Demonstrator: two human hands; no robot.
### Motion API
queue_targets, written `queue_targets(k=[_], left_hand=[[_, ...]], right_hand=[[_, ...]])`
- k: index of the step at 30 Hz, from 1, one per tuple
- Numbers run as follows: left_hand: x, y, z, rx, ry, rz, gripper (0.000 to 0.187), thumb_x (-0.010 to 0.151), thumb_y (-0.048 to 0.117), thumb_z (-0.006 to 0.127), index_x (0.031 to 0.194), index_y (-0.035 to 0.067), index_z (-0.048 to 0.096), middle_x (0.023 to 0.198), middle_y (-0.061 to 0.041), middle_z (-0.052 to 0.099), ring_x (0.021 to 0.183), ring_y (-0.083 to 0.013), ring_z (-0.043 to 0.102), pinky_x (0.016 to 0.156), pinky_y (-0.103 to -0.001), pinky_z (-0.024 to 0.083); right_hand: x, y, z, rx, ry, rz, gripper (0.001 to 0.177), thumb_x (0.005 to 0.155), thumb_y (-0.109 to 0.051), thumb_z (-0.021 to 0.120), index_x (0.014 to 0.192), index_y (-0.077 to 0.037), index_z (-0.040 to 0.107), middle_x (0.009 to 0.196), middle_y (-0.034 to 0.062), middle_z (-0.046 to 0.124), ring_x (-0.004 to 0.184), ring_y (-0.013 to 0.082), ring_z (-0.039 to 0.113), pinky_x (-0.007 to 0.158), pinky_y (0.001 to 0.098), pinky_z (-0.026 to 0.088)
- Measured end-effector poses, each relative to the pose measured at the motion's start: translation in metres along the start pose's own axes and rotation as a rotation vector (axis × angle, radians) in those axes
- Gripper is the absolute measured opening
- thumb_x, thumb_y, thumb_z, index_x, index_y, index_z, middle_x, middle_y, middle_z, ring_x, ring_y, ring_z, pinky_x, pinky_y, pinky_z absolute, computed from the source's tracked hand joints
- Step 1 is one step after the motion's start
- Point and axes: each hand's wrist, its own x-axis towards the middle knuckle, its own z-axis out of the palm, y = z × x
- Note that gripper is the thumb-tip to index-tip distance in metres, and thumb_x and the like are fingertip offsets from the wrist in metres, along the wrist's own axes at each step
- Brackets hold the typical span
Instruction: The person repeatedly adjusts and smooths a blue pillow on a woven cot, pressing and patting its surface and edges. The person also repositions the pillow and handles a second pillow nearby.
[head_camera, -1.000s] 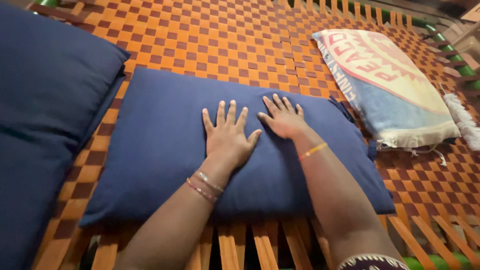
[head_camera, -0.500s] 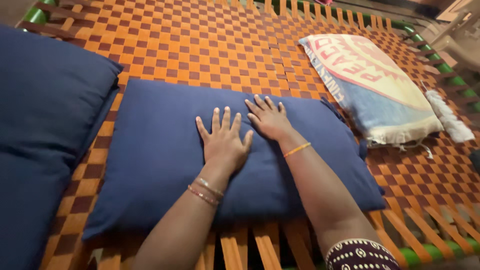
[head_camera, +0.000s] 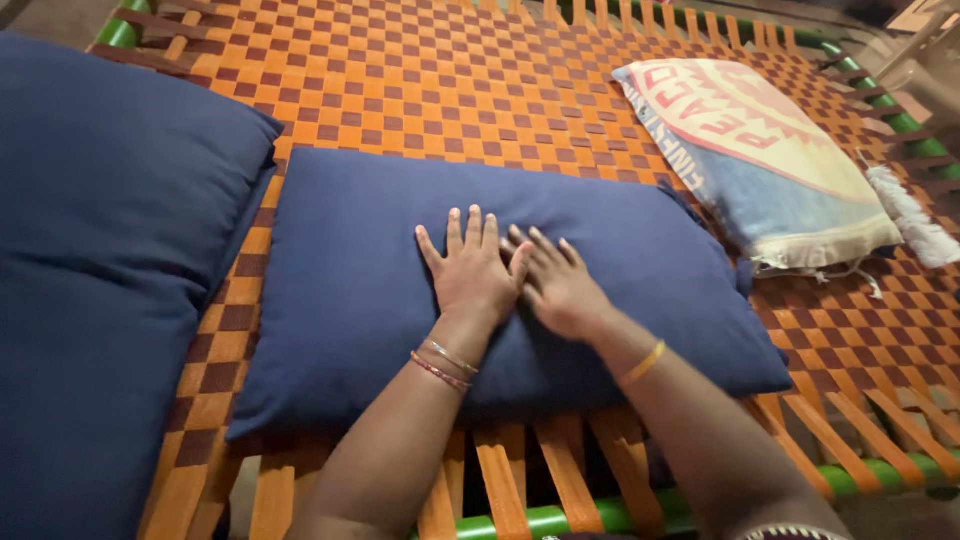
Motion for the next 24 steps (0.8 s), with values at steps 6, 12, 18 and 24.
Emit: queue_targets(k=[6, 12, 18, 24], left_hand=[[0.004, 0.001, -0.002, 0.033, -0.047, -0.011, 0.082, 0.097, 0.066, 0.031, 0.151, 0.005, 0.041, 0.161, -0.011, 0.035, 0.152, -0.0294, 0.020, 0.118, -0.067, -0.006], [0.006, 0.003, -0.005, 0.060, -0.143, -0.041, 0.082, 0.097, 0.066, 0.030, 0.152, 0.005, 0.036, 0.162, -0.010, 0.031, 0.153, -0.0272, 0.016, 0.117, -0.066, -0.008], [0.005, 0.000, 0.001, 0.081, -0.067, -0.007, 0.082, 0.096, 0.065, 0.031, 0.154, 0.006, 0.033, 0.162, -0.010, 0.031, 0.152, -0.0267, 0.017, 0.116, -0.067, -0.008], [0.008, -0.010, 0.012, -0.082, 0.087, 0.042, 0.074, 0.101, 0.058, 0.034, 0.155, 0.009, 0.038, 0.163, -0.007, 0.036, 0.152, -0.0281, 0.023, 0.118, -0.069, -0.005]], right_hand=[[0.116, 0.055, 0.029, -0.043, -0.193, 0.058, 0.063, 0.104, -0.044, 0.036, 0.163, -0.028, 0.020, 0.171, -0.0003, 0.015, 0.157, 0.0243, 0.012, 0.121, 0.0586, 0.011], [0.188, 0.074, 0.045, 0.030, -0.311, 0.291, 0.063, 0.104, -0.052, 0.030, 0.163, -0.032, 0.020, 0.171, -0.0021, 0.017, 0.158, 0.0240, 0.016, 0.124, 0.0576, 0.013], [0.163, 0.055, 0.033, -0.034, -0.185, 0.268, 0.061, 0.104, -0.052, 0.032, 0.162, -0.034, 0.023, 0.170, 0.0014, 0.022, 0.158, 0.0272, 0.019, 0.124, 0.0604, 0.014], [0.078, 0.009, 0.006, -0.148, -0.147, 0.084, 0.065, 0.099, -0.040, 0.037, 0.161, -0.029, 0.020, 0.172, 0.0062, 0.013, 0.154, 0.0333, 0.012, 0.117, 0.0646, 0.012]])
